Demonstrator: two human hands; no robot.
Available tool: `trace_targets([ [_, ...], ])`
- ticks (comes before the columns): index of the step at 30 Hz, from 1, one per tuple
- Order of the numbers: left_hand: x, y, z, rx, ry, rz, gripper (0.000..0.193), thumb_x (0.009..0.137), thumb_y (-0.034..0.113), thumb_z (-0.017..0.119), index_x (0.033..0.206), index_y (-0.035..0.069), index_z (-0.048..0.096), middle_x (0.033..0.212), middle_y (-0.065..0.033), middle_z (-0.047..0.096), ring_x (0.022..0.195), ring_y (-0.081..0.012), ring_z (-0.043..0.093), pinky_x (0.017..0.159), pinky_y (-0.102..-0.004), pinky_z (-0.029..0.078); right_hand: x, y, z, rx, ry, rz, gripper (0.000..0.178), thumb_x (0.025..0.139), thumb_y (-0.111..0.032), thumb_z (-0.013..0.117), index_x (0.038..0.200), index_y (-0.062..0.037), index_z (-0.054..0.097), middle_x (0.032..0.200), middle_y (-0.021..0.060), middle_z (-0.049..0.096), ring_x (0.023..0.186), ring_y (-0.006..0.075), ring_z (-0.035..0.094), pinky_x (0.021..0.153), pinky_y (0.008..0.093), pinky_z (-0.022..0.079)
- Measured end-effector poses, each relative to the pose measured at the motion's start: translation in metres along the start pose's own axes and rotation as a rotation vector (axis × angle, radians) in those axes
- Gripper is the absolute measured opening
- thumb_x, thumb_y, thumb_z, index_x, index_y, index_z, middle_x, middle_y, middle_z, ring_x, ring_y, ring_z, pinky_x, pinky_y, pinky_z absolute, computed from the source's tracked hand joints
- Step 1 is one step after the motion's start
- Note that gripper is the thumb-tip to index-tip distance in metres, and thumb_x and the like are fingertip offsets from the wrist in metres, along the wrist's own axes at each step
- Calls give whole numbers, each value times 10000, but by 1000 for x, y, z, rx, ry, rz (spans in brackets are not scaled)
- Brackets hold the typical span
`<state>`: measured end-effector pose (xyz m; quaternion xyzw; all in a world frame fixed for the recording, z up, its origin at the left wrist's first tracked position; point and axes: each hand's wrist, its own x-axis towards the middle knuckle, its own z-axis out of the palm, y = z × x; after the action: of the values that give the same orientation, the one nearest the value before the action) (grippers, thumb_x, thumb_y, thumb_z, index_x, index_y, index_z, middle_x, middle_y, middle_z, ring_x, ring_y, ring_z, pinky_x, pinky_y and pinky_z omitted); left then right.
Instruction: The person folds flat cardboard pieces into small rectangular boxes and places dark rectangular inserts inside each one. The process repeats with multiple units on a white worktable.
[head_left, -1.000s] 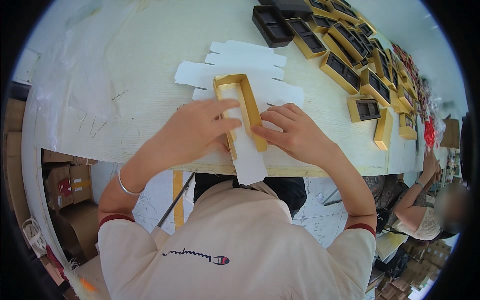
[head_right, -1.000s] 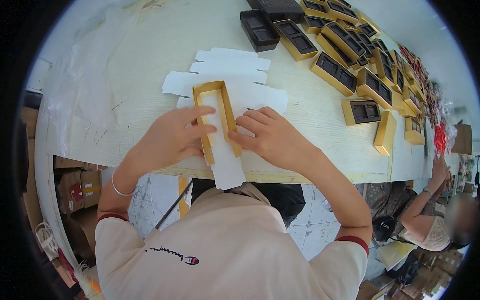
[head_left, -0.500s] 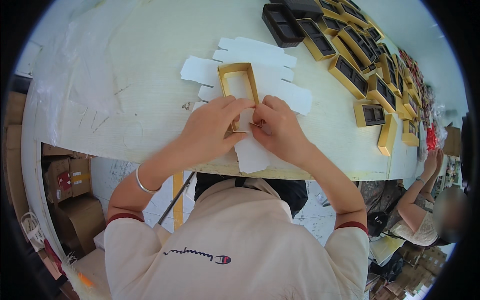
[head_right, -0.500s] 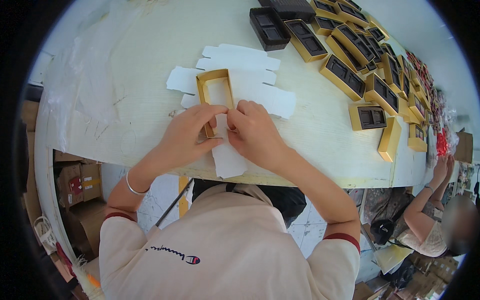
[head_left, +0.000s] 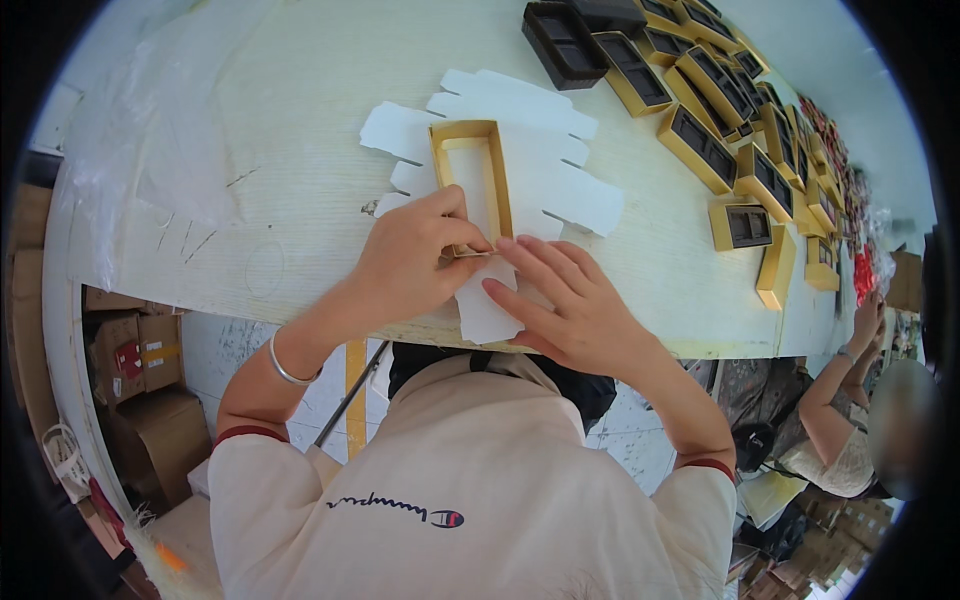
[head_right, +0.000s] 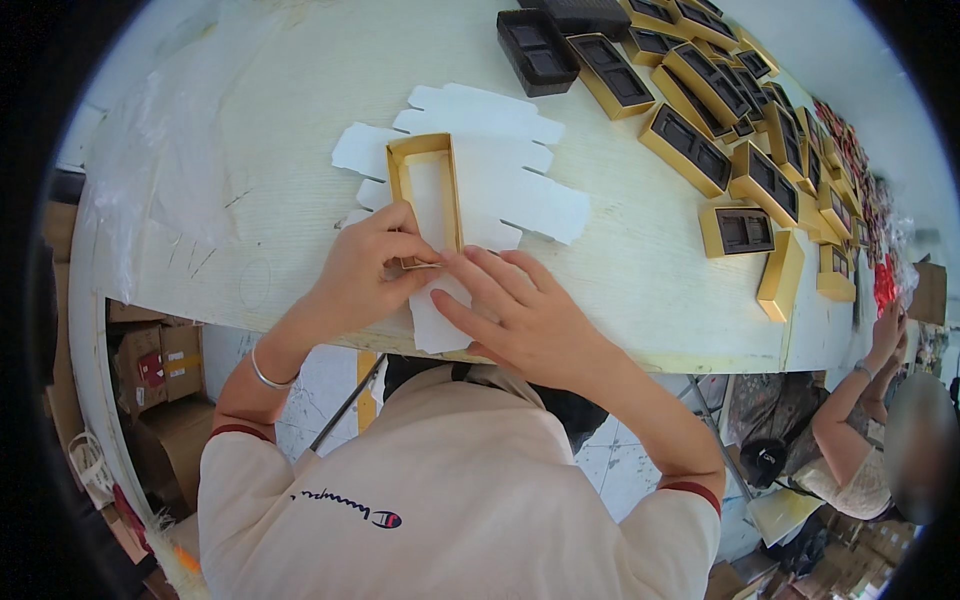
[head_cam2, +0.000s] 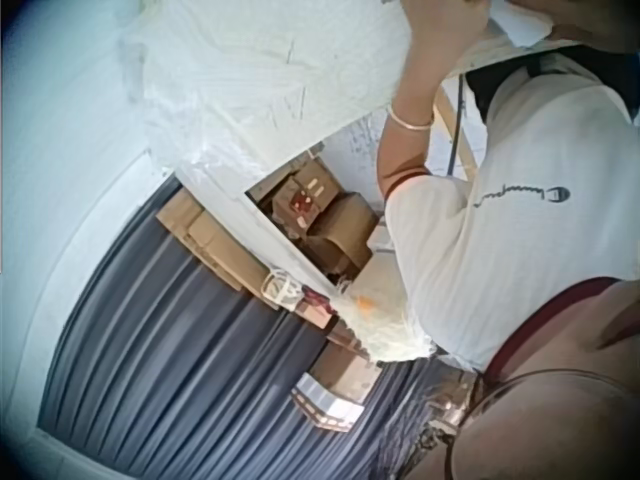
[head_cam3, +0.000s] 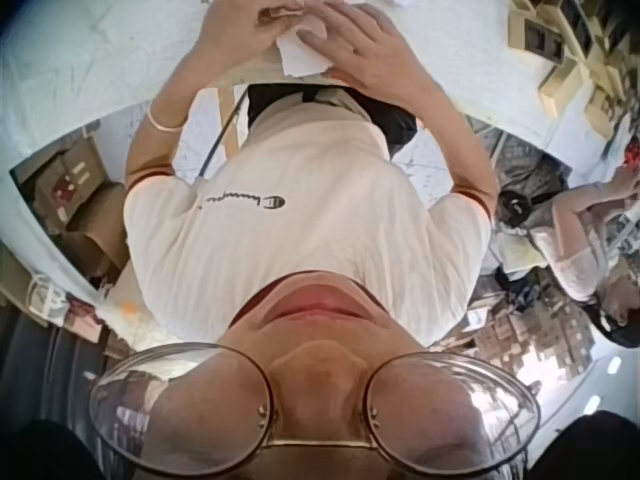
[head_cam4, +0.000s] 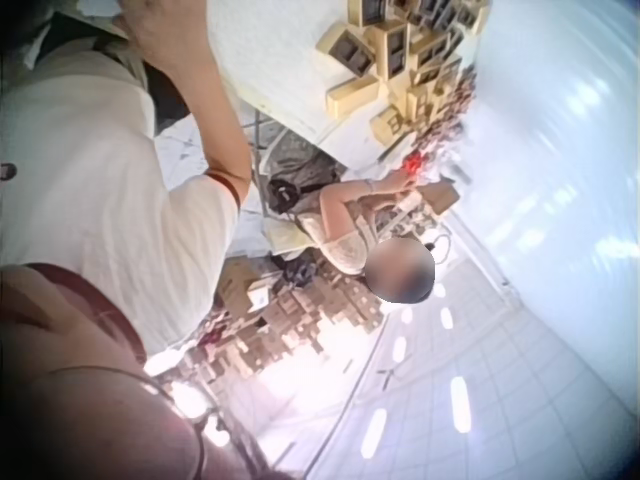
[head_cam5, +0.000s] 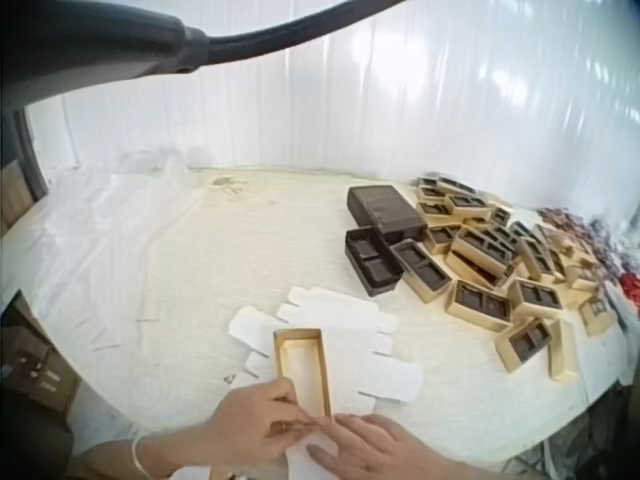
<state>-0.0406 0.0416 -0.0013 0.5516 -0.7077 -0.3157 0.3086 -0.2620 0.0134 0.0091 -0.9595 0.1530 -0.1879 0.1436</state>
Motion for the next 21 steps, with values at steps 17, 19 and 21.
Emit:
trace_targets([
  [17,-11,-1,4,111,228,212,196,836,176,685,913,40,567,842,-63,563,681,-217,577,571,-304,474,31,16,16,-231,187,-6,200,712,-90,665,896,-70,590,929,62,540,863,227,537,716,329,403],
  [19,-13,-3,9,293,258,291,162,800,142,701,846,37,587,819,-61,554,658,-234,562,558,-318,462,30,19,19,-254,110,-13,199,700,-97,670,890,-82,611,914,70,546,827,227,540,706,323,387],
  [21,-13,-7,17,381,300,351,130,755,88,719,797,30,611,819,-61,556,634,-252,546,548,-328,441,34,24,17,-184,-38,20,188,712,-100,670,895,-87,627,907,78,553,791,228,546,691,323,380],
])
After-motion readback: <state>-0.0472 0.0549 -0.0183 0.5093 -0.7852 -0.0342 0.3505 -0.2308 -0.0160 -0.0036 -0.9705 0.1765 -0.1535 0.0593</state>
